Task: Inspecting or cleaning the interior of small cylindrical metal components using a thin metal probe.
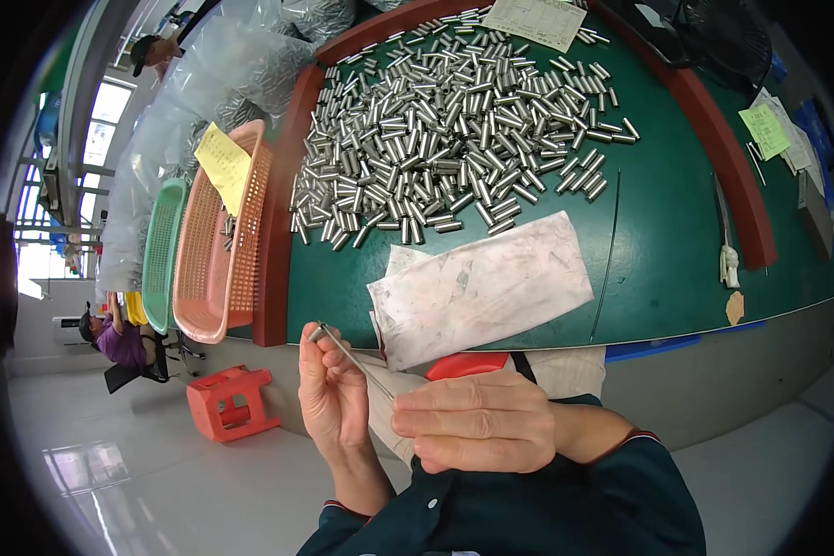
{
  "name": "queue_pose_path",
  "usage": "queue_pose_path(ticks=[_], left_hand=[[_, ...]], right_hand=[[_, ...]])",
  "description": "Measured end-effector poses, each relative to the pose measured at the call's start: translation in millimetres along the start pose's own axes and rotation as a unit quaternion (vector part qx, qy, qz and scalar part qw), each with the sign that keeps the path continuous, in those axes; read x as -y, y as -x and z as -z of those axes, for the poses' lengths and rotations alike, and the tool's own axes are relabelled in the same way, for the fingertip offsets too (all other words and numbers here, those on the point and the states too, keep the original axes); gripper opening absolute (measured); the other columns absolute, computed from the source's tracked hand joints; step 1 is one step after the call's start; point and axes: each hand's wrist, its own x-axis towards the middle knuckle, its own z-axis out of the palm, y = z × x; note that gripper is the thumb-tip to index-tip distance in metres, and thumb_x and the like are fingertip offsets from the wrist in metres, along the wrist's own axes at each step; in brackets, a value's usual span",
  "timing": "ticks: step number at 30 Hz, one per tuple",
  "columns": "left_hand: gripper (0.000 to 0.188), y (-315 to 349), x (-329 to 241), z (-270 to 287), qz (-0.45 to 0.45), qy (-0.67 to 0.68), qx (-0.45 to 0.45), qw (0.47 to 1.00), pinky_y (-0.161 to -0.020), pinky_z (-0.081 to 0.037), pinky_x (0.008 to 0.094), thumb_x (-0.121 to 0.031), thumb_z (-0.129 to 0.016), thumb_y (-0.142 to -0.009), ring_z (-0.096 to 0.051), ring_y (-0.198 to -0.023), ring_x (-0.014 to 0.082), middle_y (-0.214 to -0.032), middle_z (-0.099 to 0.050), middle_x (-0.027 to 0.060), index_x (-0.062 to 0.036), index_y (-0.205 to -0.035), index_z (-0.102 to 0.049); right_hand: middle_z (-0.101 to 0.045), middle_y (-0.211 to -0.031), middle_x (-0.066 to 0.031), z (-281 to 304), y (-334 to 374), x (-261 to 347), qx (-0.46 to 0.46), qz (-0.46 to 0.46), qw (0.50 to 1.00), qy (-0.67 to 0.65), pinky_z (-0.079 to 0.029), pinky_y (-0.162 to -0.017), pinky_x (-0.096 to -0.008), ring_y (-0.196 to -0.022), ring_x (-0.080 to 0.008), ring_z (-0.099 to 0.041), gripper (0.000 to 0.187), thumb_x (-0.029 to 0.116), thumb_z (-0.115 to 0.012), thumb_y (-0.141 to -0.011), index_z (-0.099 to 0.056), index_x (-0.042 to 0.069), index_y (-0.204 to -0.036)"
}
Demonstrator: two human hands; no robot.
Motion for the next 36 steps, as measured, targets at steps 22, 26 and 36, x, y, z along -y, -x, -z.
queue_pose_path(ticks=[22, 26, 36], left_hand=[[0.011, -2, 17, 3, -0.257, -0.237, -0.013, 0.937, -0.062, -0.043, 0.0221, -0.008, -0.053, -0.086, -0.052, -0.066, 0.0117, -0.079, -0.056, 0.0068, -0.0005, -0.093, -0.052], [0.010, -7, 15, 6, -0.236, -0.220, -0.023, 0.946, -0.063, -0.043, 0.0229, -0.007, -0.053, -0.085, -0.052, -0.068, 0.0123, -0.080, -0.055, 0.0075, -0.0009, -0.094, -0.052], [0.014, -22, 1, -12, -0.531, -0.591, 0.100, 0.599, -0.055, -0.042, 0.0274, 0.000, -0.065, -0.072, -0.051, -0.064, 0.0198, -0.074, -0.055, 0.0103, 0.0028, -0.083, -0.057]], right_hand=[[-0.063, -0.091, -0.0148, -15, 0, 0, -0.055, 0.073, 0.996, 0.002, -0.054, -0.068, -0.0319, -0.086, -0.0251, -0.062, 0.022, 0.013, -0.066, -0.075, -0.055, -0.002, -0.087], [-0.064, -0.086, -0.0124, -3, -4, 2, -0.034, 0.048, 0.998, 0.040, -0.054, -0.064, -0.0322, -0.080, -0.0232, -0.063, 0.028, 0.022, -0.067, -0.075, -0.054, 0.000, -0.086], [-0.060, -0.074, -0.0158, 7, 18, -26, -0.397, -0.085, 0.910, 0.083, -0.045, -0.062, -0.0325, -0.063, -0.0205, -0.056, 0.022, 0.016, -0.042, -0.091, -0.047, -0.003, -0.100]])
